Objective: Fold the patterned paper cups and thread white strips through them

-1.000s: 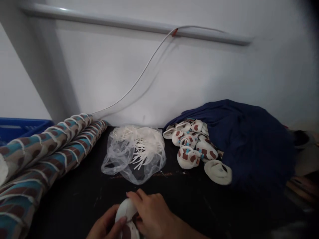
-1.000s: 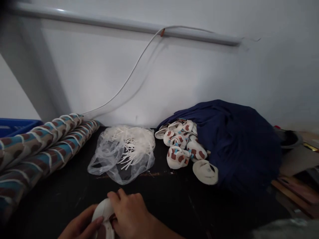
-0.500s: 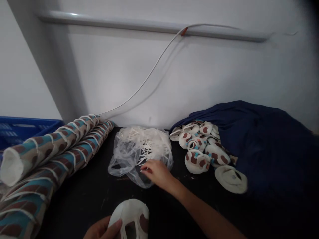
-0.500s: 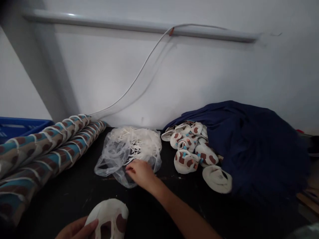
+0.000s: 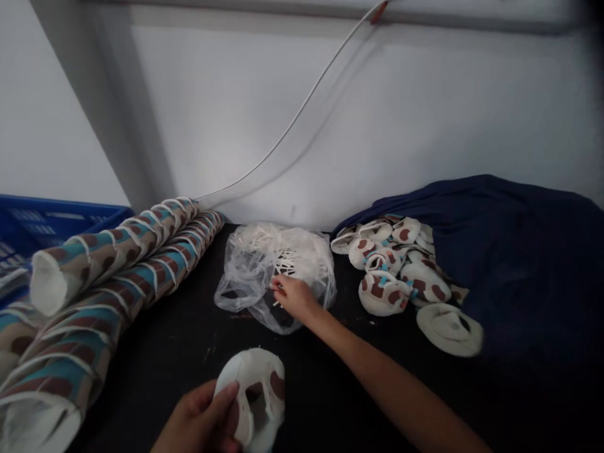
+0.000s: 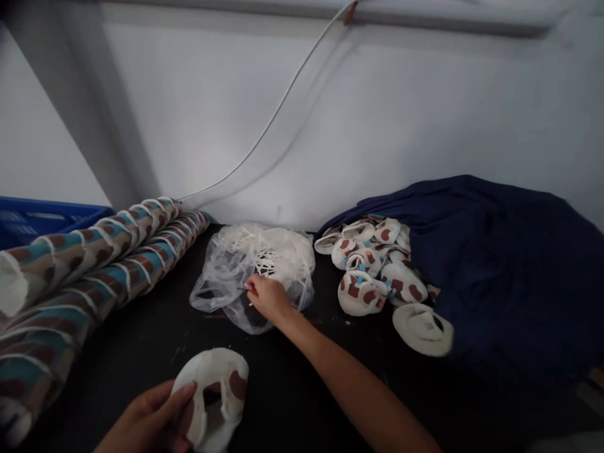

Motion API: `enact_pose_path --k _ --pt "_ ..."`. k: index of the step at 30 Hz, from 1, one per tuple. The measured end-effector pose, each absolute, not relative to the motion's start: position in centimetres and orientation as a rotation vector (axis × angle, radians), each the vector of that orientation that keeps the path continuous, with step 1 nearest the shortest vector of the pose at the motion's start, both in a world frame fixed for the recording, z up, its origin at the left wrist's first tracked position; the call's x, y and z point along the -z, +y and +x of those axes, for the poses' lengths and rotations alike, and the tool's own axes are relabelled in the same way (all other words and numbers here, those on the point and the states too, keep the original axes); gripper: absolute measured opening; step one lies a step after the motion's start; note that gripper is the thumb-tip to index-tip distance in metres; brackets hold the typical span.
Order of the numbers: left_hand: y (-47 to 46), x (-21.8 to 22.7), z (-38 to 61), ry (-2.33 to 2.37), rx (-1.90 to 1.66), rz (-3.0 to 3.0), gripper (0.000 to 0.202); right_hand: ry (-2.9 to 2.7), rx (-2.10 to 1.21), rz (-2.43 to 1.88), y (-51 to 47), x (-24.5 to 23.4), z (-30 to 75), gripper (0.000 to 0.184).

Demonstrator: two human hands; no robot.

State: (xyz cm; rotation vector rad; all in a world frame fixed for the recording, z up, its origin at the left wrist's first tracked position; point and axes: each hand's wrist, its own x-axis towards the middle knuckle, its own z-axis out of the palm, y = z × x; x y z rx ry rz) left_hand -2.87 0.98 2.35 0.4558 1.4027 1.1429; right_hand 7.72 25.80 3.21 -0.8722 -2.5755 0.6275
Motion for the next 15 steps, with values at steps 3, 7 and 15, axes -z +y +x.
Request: enact_pose_path --k 3,7,15 --pt "0.9 -3.1 -2.6 1.454 -1.173 0.450 0.046 -2.482 -0.840 -0.832 22.6 -5.0 10.2 0.021" --pt "1.2 -3.5 -2.5 1.426 -1.171 0.475 0.045 -2.507 -1.310 -0.628 16.9 -6.8 13.4 0.013" --pt "1.0 -3.7 -2.1 1.356 -1.096 0.617 0.033 -2.427 -1.486 -0.626 14.1 -6.1 13.9 0.008"
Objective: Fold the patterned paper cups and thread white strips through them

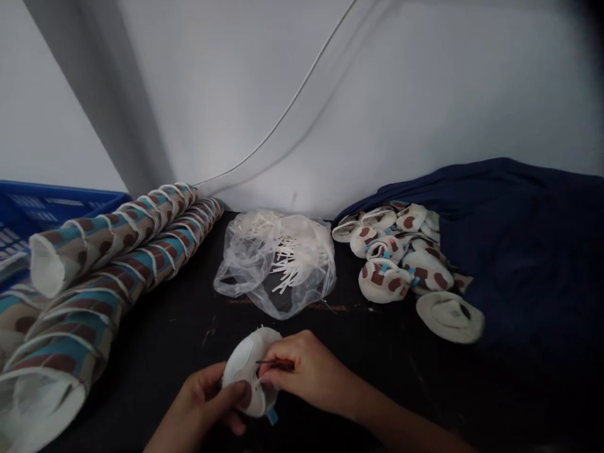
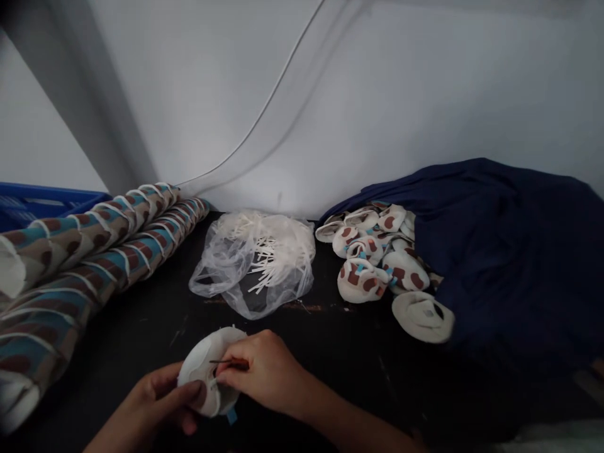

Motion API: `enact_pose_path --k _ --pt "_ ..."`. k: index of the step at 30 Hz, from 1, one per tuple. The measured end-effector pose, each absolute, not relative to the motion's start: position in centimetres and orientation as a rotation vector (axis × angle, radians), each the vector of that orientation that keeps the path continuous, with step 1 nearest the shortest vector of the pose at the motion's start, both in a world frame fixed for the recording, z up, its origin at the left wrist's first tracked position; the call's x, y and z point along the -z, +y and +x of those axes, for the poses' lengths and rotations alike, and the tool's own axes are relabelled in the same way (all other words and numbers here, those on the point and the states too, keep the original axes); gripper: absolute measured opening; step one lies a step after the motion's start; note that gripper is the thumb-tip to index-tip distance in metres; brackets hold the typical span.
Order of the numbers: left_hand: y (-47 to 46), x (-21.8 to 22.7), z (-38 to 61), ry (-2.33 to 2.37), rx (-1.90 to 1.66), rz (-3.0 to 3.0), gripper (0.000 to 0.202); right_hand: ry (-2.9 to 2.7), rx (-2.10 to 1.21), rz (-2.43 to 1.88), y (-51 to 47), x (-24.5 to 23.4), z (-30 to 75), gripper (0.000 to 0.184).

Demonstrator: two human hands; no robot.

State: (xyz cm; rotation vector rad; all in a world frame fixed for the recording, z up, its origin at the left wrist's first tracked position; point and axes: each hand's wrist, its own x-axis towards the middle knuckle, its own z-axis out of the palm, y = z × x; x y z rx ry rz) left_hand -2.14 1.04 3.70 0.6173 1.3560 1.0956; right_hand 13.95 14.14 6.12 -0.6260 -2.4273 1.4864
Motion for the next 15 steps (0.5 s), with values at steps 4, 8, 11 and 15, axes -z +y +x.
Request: enact_pose_path --k 4,8,11,15 --pt "0.6 -3.1 -1.5 1.294 -1.145 0.555 0.034 -2.394 -1.512 -0.692 13.8 -5.8 14.2 0.006" --pt "0.7 -2.7 -1.5 1.296 -1.198 0.620 0.035 -2.281 -1.660 -0.737 12.8 -5.9 14.4 0.008" --pt "0.9 -2.6 -2.1 1.372 -1.150 0.696 0.034 -2.239 -1.667 -0.778 12.2 -5.9 14.5 0.008" --pt "1.0 -3.1 -2.6 1.435 -1.122 0.736 0.029 -2.199 -1.700 -0.794 11.7 -5.8 14.4 0.008"
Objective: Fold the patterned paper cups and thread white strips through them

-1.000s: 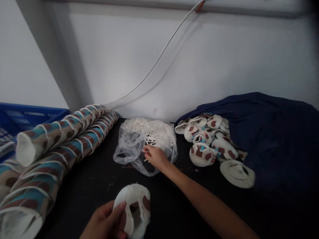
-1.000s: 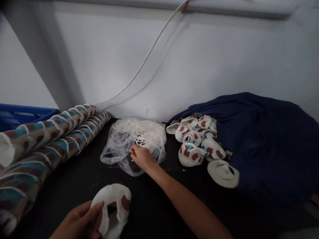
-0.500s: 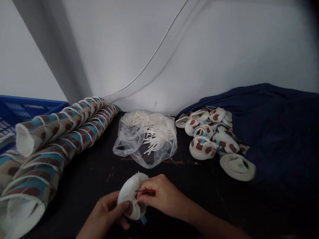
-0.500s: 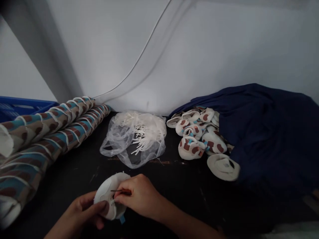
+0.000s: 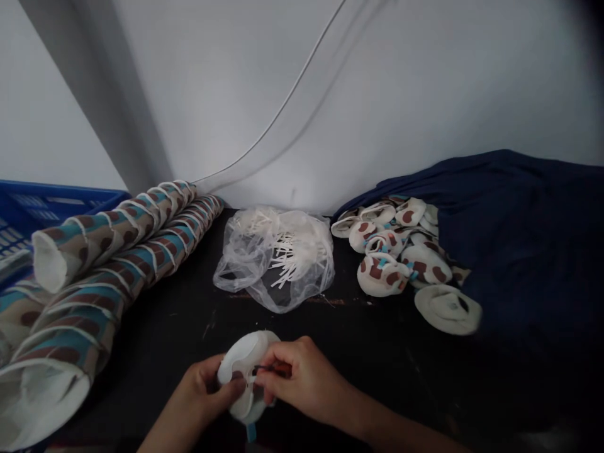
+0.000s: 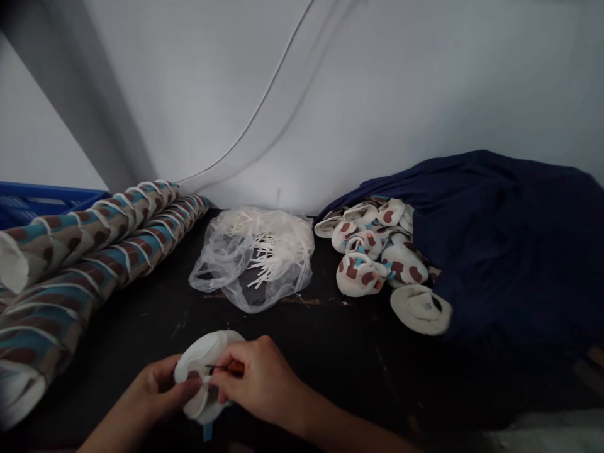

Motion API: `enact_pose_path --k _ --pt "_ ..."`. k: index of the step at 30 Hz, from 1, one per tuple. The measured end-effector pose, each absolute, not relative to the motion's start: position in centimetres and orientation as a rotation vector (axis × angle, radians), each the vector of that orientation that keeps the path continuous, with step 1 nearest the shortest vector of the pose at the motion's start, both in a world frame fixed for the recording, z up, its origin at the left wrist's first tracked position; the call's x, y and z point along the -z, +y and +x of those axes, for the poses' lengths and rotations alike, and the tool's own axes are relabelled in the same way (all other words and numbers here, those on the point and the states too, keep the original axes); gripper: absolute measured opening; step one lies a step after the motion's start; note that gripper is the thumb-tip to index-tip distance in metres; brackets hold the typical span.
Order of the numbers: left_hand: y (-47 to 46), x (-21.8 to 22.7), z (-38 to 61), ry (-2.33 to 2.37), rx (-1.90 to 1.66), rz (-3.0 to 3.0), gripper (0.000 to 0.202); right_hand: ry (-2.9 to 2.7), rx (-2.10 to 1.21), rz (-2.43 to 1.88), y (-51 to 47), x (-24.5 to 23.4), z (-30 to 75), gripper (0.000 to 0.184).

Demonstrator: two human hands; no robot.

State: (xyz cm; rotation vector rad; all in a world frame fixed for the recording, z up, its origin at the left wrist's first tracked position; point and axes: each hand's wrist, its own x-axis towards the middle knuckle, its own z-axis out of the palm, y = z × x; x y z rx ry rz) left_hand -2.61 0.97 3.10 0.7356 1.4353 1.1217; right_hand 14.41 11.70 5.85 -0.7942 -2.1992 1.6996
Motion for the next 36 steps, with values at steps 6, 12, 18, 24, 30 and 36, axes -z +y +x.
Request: enact_pose_path --k 6,12,18,24,30,36 --pt "0.8 -4.0 -2.1 1.466 -1.128 0.833 0.028 -2.252 -1.495 -0.828 11.1 -5.5 14.2 0.007" --pt "0.6 -3.4 -2.1 1.500 -1.105 0.835 0.034 -2.306 -1.323 -0.871 10.8 -4.7 14.1 0.005" --pt "0.9 -3.2 -1.9 1.578 -1.118 0.862 0.031 -2.332 -1.242 -0.872 10.8 -4.6 13.9 0.004" --pt "1.1 -4.0 -1.1 1.681 -1.132 0.809 0.027 -2.332 -1.209 -0.892 10.7 -4.2 13.6 0.003" --pt "1.2 -3.7 -1.0 1.687 -1.196 0.706 0.028 -2.325 -1.318 -0.835 10.7 -5.7 14.1 0.003" --pt "0.9 -2.7 -1.4 1.688 -1.211 0.657 0.034 -2.535 -0.985 -0.485 11.2 -7.5 16.0 0.023"
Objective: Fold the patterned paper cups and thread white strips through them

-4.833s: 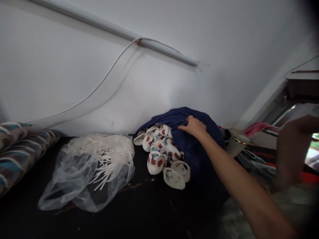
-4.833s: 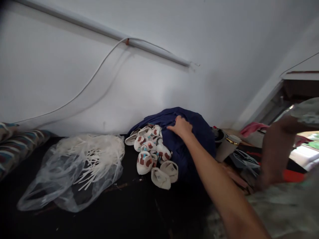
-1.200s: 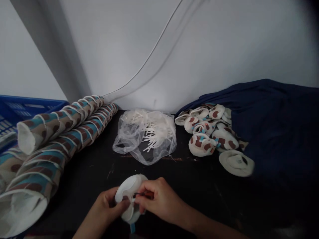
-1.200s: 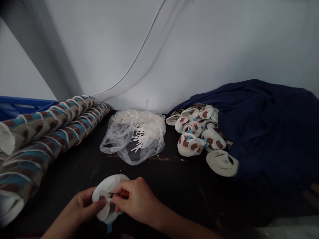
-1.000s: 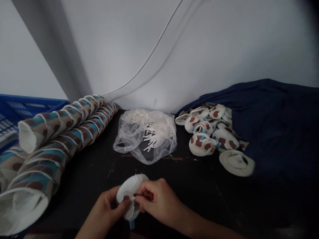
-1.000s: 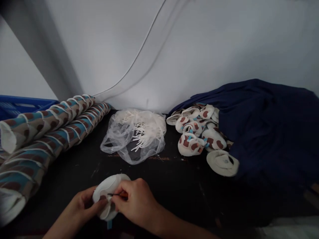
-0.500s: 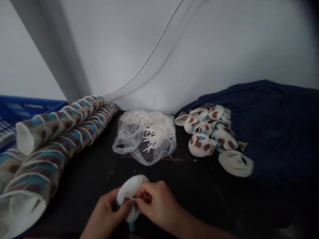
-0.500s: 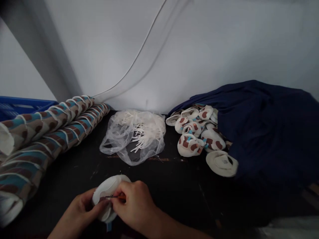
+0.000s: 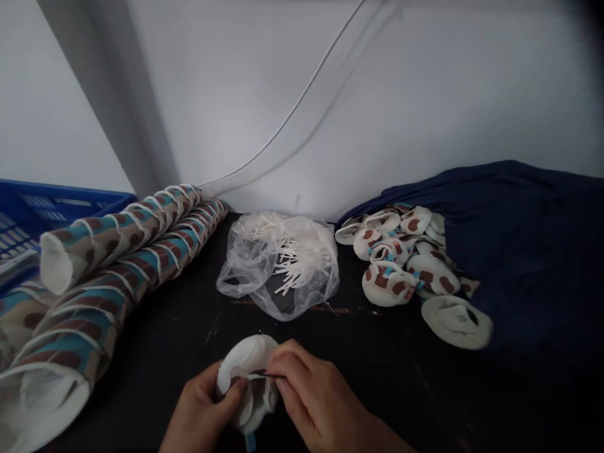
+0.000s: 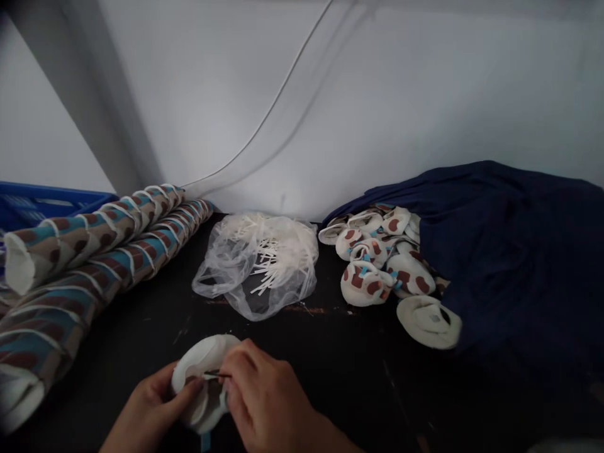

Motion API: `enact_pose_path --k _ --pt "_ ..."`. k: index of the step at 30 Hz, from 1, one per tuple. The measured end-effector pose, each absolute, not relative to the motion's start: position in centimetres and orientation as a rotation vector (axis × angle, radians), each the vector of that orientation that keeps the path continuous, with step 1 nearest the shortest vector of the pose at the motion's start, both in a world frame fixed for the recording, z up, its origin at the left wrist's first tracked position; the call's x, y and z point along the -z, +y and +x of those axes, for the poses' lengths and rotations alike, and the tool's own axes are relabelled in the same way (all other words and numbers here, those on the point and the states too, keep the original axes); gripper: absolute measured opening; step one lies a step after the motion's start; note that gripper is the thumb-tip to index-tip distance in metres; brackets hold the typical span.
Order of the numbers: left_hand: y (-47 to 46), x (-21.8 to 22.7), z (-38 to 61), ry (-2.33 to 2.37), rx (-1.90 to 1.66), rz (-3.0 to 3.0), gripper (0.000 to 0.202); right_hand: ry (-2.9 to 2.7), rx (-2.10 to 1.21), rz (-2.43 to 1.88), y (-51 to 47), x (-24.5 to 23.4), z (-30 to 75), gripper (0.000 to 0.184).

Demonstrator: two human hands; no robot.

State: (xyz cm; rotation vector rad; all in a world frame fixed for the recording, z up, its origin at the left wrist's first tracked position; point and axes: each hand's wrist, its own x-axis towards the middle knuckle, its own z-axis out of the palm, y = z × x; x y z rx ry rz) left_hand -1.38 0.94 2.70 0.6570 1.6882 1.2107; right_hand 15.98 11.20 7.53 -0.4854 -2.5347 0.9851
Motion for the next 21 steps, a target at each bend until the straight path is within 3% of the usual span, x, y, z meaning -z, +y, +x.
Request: enact_pose_path --k 16,21 --pt "0.4 -3.0 -1.2 1.674 -1.213 0.646 0.047 -2.694 -0.941 -0.605 11.0 -5.9 15.5 0.023" --pt "0.2 -3.4 -1.0 1.727 -1.148 0.763 0.045 -2.823 -0.514 -0.628 10.5 -5.5 15.3 0.015"
